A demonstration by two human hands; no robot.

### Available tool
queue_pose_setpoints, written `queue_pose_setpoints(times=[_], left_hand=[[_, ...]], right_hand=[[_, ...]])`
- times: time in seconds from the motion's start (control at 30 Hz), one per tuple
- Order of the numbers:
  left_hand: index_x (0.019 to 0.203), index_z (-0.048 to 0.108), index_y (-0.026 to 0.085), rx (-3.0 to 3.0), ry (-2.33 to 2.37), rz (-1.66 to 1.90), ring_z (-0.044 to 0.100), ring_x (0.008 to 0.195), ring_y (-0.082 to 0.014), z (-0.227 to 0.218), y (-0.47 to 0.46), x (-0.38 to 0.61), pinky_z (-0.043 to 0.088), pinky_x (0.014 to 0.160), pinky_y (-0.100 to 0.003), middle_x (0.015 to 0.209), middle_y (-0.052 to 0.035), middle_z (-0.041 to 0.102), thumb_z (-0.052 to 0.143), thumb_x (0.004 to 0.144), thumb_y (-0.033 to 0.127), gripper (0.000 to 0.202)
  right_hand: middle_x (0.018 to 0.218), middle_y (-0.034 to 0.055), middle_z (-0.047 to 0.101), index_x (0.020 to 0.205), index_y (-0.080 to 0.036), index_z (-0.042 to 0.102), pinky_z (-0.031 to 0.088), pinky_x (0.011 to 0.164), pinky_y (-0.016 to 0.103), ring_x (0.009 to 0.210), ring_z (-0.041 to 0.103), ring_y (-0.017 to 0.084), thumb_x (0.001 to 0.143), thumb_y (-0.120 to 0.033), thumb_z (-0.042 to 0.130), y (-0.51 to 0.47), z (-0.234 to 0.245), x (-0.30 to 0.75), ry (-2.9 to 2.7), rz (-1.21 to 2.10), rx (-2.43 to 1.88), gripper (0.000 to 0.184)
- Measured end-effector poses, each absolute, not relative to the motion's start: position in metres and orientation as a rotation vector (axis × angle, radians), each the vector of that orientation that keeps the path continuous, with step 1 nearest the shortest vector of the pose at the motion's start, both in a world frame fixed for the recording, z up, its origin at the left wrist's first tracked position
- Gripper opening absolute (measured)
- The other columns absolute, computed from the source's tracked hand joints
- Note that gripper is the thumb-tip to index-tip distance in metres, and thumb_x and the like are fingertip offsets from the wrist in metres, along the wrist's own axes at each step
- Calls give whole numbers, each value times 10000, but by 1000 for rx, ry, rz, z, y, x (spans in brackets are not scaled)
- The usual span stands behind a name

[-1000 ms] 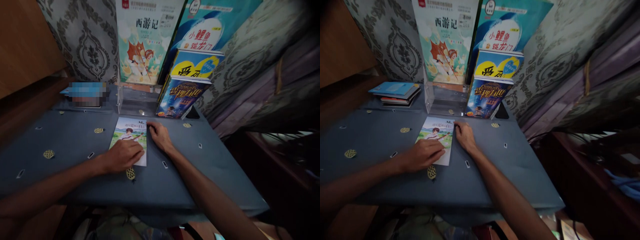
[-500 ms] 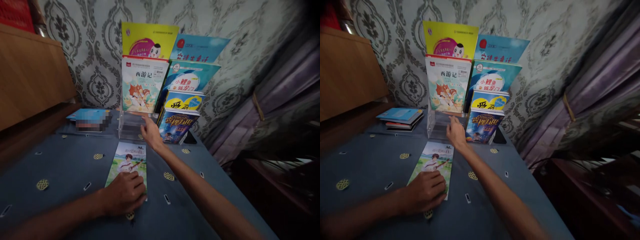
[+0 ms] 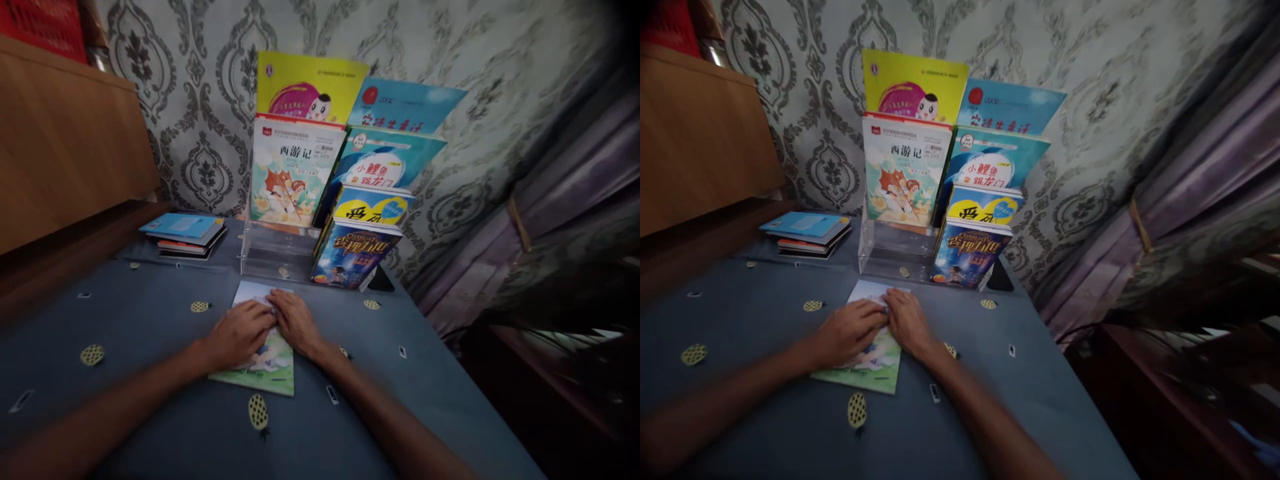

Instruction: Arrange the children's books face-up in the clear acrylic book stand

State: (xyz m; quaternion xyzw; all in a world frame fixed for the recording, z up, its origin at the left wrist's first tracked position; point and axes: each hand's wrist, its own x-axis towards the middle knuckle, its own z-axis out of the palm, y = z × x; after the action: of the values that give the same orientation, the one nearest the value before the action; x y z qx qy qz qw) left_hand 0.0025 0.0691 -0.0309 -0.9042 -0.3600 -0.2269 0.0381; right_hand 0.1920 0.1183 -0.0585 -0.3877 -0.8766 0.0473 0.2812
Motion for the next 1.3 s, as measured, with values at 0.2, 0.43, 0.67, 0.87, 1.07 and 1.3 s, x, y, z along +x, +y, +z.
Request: queue_pose_setpoints(times=[0.2,0.43,0.67,0.87,1.07,1.3], left_hand=[[1237,599,122,-2657,-1367,-645,585,1248,-259,-45,90,-17,472,1078,-453,1326,-155,632,439,1013,302,330],[1279,589,126,-2688,-1379,-576,564,1299,-253,-47,92,-19,442,1109,-450,1377,-147,617,424,1021,318,362],[1388,526,191,-2790,-1416,-334,452,1414,-275,-39,104,-27,351,1150,-530,1427,-106,594,375,1049,351,404],[1418,485,129,-2786,-1408,-268,418,1428,-338,-34,89,-13,306,1167,-537,1482,-202,511,461,955,648,696],[1396,470,105,-2757,-1320,-245,431,1416,-357,-38,73,-2,352,1138,-529,1482,-247,488,470,975,590,642],[1410,443,137,-2855,-1127,-198,433,1426,-297,-30,76,-8,384,1137,-444,1484,-192,507,466,1011,446,505]], right_hand=[[1349,197,644,1283,-118,635,445,1097,524,1266,601,309,956,-184,448,132,-60,210,-2274,205,-1252,383],[1246,146,708,1223,-149,671,476,1024,466,1164,628,281,920,-201,487,134,-61,218,-2202,249,-1272,358],[667,24,704,1091,-168,724,498,707,303,643,656,183,1013,-333,386,112,-39,214,-2039,620,-1209,385],[601,-10,656,1127,-165,714,470,633,269,539,609,153,1016,-363,402,102,-33,209,-2075,743,-1114,386],[555,-19,622,1074,-166,732,454,628,265,555,596,156,1006,-402,400,105,-34,213,-2100,775,-1060,413],[492,-29,548,868,-176,738,422,571,263,514,549,150,990,-449,413,106,-33,214,-2042,765,-1105,442]])
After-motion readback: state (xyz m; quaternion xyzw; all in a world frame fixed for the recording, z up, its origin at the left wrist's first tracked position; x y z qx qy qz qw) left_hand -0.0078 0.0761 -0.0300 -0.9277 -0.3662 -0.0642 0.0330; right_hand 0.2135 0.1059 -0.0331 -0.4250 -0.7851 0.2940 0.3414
